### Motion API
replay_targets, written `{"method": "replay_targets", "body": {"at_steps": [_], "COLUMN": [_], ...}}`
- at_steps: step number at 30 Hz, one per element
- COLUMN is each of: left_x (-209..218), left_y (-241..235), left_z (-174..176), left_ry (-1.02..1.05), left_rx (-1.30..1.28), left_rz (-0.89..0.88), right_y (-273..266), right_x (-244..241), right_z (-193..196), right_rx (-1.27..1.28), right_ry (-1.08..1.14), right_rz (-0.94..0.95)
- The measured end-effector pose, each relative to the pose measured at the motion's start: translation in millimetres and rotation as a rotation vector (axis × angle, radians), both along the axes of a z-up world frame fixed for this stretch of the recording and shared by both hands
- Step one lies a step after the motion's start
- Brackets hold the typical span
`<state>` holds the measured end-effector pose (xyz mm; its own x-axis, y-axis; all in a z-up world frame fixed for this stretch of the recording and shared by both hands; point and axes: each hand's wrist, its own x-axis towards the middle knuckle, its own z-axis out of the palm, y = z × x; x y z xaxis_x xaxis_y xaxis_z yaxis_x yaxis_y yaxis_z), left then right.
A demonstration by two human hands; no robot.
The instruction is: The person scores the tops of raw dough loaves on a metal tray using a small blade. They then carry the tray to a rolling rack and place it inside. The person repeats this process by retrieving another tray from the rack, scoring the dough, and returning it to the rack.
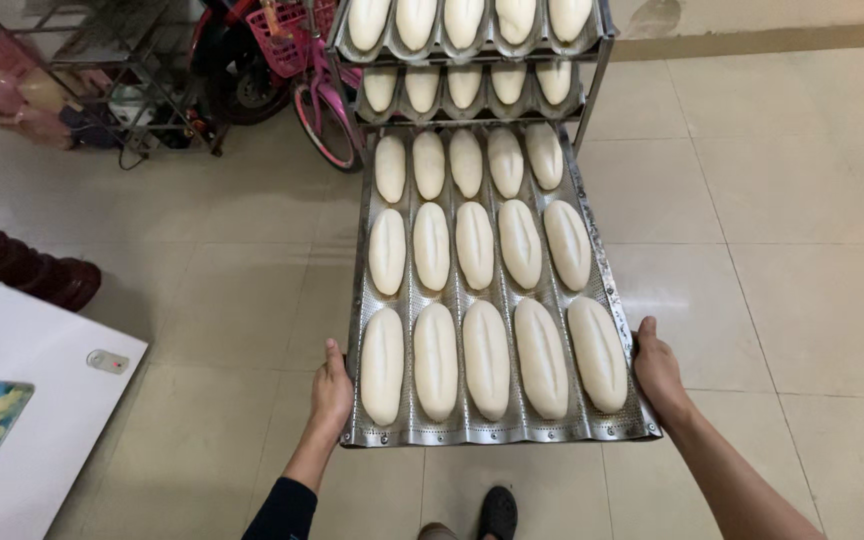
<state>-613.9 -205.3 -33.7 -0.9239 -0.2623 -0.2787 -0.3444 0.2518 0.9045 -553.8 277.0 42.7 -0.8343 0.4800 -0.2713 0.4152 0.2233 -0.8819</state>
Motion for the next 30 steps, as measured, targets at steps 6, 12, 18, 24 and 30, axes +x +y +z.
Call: {"method": "replay_targets", "body": {"at_steps": [6, 12, 18, 24, 30], "left_x": [-64, -160, -277, -380, -402], "left_y": [1, 8, 16, 28, 31], "left_z": [-2, -8, 8, 28, 44], "left_ry": [-0.084, -0.082, -0.028, 0.027, 0.053], "left_rx": [0.017, 0.072, 0.161, 0.416, 0.653], "left_rz": [-0.031, -0.076, -0.138, -0.158, -0.136], "right_y": [1, 10, 18, 18, 22], "right_x": [-59, -149, -255, -336, -353], "right_z": [-20, -39, -25, 22, 34], "right_rx": [-0.076, -0.158, -0.400, -0.388, -0.444], "right_ry": [0.089, -0.020, -0.042, -0.036, 0.266], "right_rz": [-0.020, -0.091, -0.153, -0.161, -0.135]}}
